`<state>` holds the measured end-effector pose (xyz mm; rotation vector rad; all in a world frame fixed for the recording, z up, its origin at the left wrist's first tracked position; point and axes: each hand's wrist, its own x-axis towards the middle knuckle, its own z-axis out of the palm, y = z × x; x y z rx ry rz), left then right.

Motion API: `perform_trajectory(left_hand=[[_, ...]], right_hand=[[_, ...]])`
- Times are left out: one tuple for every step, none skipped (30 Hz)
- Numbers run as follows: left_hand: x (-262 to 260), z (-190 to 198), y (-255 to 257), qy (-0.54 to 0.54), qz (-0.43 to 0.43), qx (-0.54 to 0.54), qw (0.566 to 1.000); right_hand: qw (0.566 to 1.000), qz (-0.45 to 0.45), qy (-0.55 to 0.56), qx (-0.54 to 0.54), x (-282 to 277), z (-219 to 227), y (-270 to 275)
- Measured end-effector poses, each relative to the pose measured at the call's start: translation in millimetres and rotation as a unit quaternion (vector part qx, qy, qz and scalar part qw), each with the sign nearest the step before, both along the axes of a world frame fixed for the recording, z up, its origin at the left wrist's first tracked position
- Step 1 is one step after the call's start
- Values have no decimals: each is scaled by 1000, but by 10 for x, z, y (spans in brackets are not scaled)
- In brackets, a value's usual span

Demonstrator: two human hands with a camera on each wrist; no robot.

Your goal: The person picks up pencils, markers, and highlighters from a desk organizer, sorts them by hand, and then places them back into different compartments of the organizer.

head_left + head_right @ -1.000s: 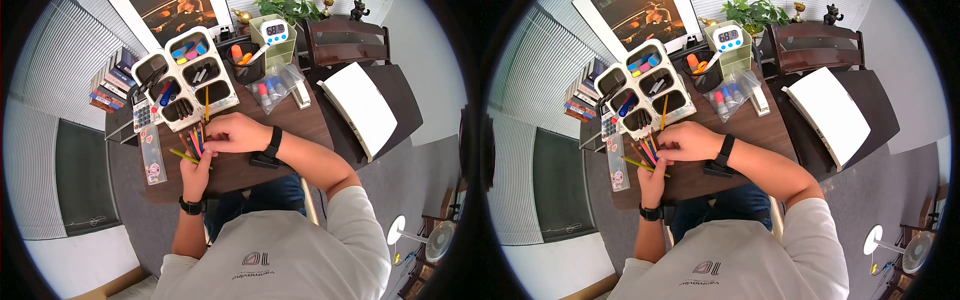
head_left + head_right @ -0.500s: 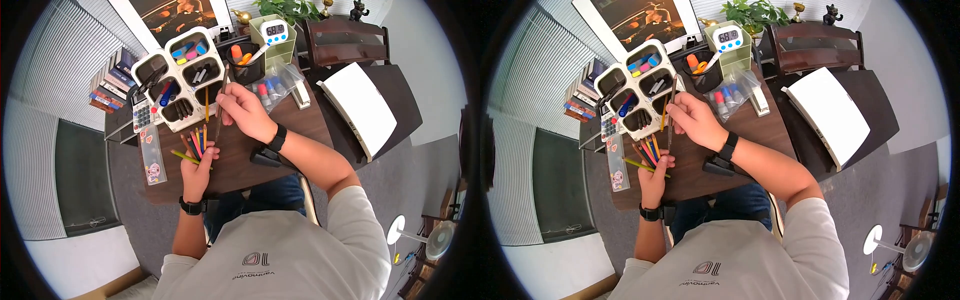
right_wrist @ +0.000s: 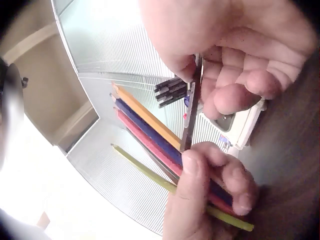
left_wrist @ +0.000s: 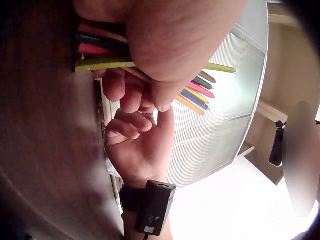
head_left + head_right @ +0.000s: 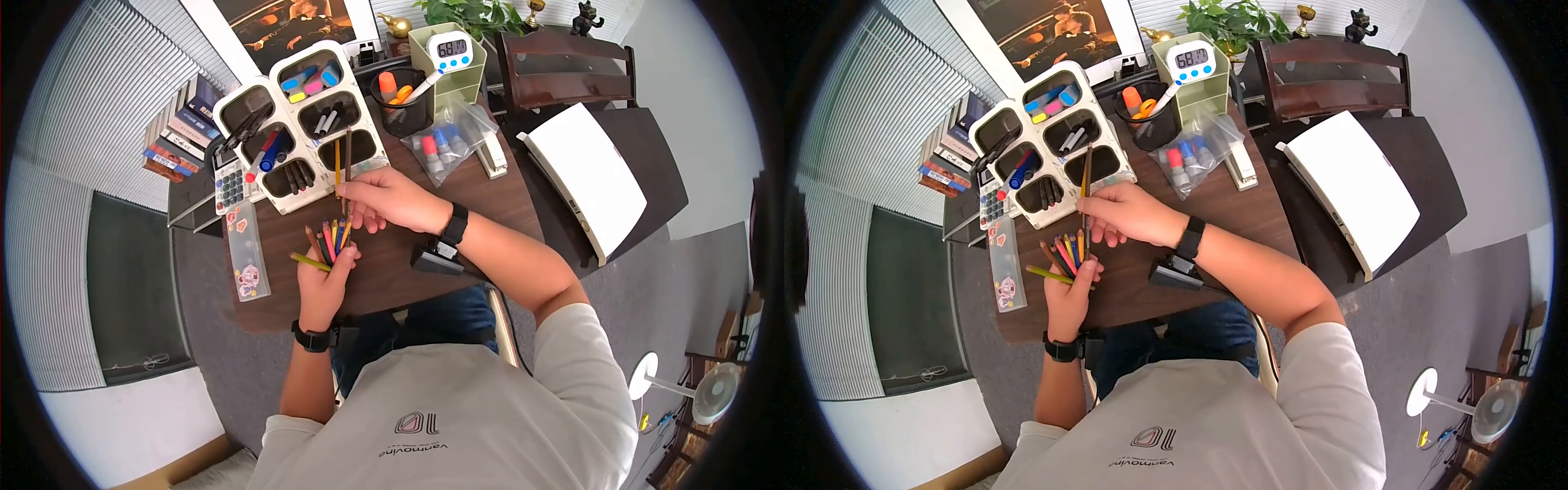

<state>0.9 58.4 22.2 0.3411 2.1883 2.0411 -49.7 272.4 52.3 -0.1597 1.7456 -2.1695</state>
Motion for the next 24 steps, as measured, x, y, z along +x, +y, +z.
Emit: perform_trajectory(left_hand=[[0,-16,-12,-2,-2,0,1000],[-7,-40,-39,20,-11,-21,999],[-14,-48,-60,43,-20,-42,998],[-19,-46,-71,44,-20,-41,998],[-24,-45,-80,57,-26,-64,996],[-27,-44,-85,69,-33,-87,993],[-23,-33,-77,69,-34,-87,993],[-12,-14,-60,50,-22,-68,996],[-2,-7,-49,31,-10,-48,998],[0,-14,-59,30,-10,-47,998],[-5,-22,-77,22,-20,-46,999],[-13,-32,-88,15,-29,-43,999],[-17,-44,-93,17,-27,-43,999],[-18,-58,-98,24,-28,-49,998],[-16,-64,-100,30,-29,-56,998],[-13,-53,-95,28,-30,-56,998],[-8,-26,-84,21,-26,-55,998],[-4,-6,-74,14,-22,-52,998],[-1,3,-67,14,-21,-51,998],[-2,7,-63,13,-20,-52,998],[-2,9,-63,11,-20,-53,998],[-2,14,-57,12,-20,-54,998],[2,19,-47,15,-21,-46,999],[7,19,-37,18,-23,-38,999]], right_hand=[[1000,12,-2,-9,-8,-13,5],[1000,25,-3,-18,-15,-18,9],[1000,25,-4,-17,-15,-12,23],[999,46,-10,-12,-17,0,43],[998,67,-17,-7,-22,10,56],[998,67,-16,-7,-29,15,59],[997,65,-31,-17,-31,15,61],[997,62,-47,-28,-23,14,62],[997,61,-48,-28,-15,16,55],[996,52,-68,-39,-13,25,39],[994,44,-87,-50,-15,34,28],[994,46,-86,-49,-19,30,29],[994,58,-79,-57,-20,15,33],[993,70,-73,-67,-19,7,36],[993,69,-73,-68,-21,14,48],[991,97,-77,-58,-19,39,68],[988,125,-80,-47,-10,54,80],[988,125,-82,-47,2,59,77],[988,112,-87,-55,8,68,66],[989,100,-91,-62,3,75,58],[989,101,-90,-62,-10,62,56],[988,77,-97,-93,-22,34,57],[985,52,-105,-125,-24,14,61],[985,50,-107,-126,-30,15,69]])
